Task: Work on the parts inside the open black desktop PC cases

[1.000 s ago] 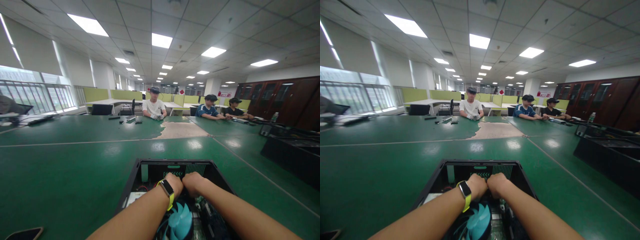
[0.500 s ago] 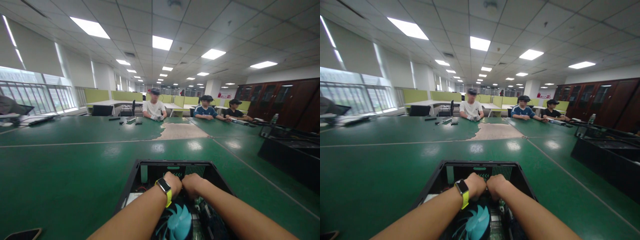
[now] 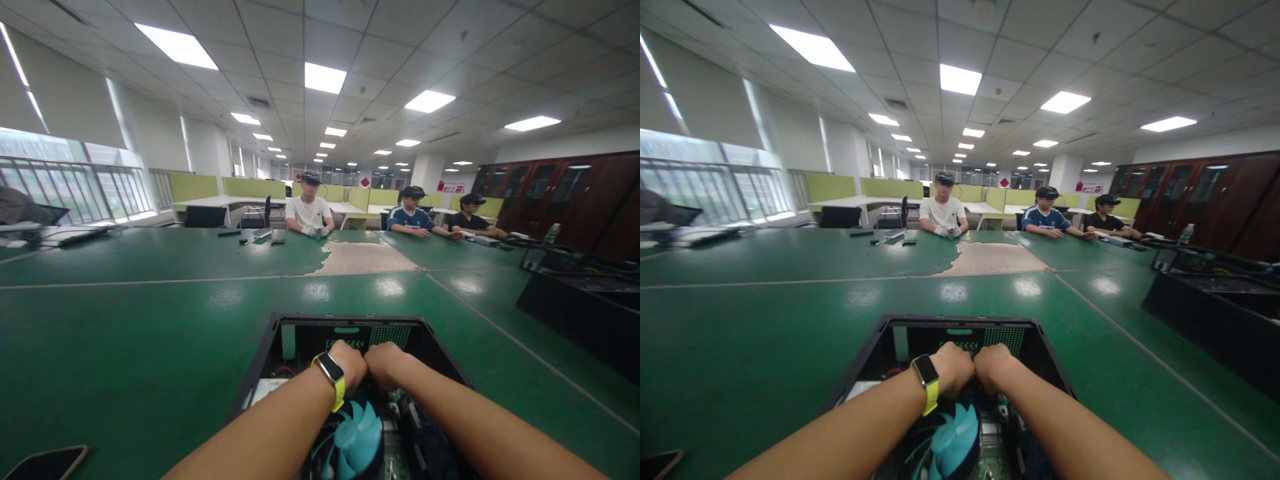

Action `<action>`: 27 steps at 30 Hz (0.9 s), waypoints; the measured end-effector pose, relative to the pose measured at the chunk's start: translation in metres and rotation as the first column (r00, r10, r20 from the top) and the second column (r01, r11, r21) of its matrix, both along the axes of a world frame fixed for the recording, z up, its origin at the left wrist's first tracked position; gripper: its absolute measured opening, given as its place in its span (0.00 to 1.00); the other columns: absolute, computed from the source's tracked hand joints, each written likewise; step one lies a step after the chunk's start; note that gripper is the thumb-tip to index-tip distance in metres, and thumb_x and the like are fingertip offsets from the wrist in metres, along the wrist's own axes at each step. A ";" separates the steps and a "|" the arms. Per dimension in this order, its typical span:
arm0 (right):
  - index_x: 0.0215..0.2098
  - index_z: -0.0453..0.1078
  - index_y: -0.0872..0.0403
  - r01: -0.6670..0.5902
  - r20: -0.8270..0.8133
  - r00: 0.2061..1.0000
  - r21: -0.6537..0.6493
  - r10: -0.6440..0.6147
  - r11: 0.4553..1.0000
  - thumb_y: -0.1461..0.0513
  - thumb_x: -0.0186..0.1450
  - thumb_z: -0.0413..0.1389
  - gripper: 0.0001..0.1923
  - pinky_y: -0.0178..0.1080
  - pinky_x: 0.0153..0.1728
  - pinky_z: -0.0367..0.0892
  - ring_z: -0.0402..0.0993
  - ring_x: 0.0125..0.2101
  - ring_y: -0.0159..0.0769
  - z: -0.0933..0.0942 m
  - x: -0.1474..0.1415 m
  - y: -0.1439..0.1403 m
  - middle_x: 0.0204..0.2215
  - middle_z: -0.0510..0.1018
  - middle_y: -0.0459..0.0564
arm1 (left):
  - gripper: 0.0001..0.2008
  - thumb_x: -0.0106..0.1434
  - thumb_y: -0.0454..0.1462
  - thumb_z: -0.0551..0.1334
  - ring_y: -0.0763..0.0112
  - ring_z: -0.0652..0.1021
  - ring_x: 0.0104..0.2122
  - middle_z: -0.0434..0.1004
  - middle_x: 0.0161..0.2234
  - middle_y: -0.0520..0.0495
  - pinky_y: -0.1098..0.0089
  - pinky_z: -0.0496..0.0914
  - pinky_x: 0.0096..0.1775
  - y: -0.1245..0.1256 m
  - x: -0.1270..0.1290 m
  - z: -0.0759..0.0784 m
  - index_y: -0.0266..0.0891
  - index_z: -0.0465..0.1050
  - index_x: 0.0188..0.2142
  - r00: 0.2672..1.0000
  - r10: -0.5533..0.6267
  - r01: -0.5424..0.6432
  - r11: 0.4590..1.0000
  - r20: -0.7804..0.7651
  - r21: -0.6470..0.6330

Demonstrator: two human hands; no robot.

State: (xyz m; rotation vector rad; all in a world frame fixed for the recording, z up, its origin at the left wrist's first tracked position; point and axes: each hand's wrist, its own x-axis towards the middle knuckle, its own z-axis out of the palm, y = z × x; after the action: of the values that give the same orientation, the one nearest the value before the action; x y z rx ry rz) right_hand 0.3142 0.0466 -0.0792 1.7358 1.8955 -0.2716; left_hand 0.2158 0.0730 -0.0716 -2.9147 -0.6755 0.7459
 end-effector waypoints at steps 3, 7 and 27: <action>0.45 0.74 0.58 0.003 0.002 1.000 0.005 -0.003 1.000 0.58 0.43 0.68 0.30 0.43 0.43 0.69 0.73 0.45 0.50 0.000 -0.001 -0.001 0.43 0.77 0.62 | 0.17 0.51 0.34 0.67 0.52 0.78 0.42 0.78 0.42 0.33 0.56 0.72 0.44 0.000 -0.001 0.000 0.33 0.75 0.42 1.000 0.009 -0.009 1.000 0.002 0.000; 0.44 0.74 0.58 0.009 0.004 1.000 0.003 -0.009 1.000 0.58 0.44 0.67 0.30 0.43 0.42 0.70 0.74 0.44 0.50 0.002 -0.002 -0.002 0.43 0.77 0.62 | 0.16 0.53 0.33 0.65 0.53 0.77 0.43 0.77 0.43 0.33 0.57 0.72 0.45 -0.002 -0.002 0.003 0.33 0.75 0.43 1.000 0.003 -0.003 1.000 0.020 -0.002; 0.42 0.75 0.57 0.019 0.004 1.000 0.018 -0.019 1.000 0.57 0.43 0.67 0.28 0.41 0.41 0.70 0.74 0.43 0.49 0.004 -0.005 -0.002 0.41 0.78 0.60 | 0.11 0.61 0.34 0.58 0.55 0.77 0.43 0.78 0.42 0.34 0.57 0.71 0.45 -0.002 -0.001 -0.003 0.34 0.76 0.41 0.996 0.087 -0.087 0.996 0.007 -0.004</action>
State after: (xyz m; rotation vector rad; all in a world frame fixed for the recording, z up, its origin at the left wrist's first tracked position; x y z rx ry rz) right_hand 0.3090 0.0448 -0.0748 1.7659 1.8845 -0.2581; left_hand 0.2147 0.0715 -0.0746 -2.9088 -0.8073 0.7464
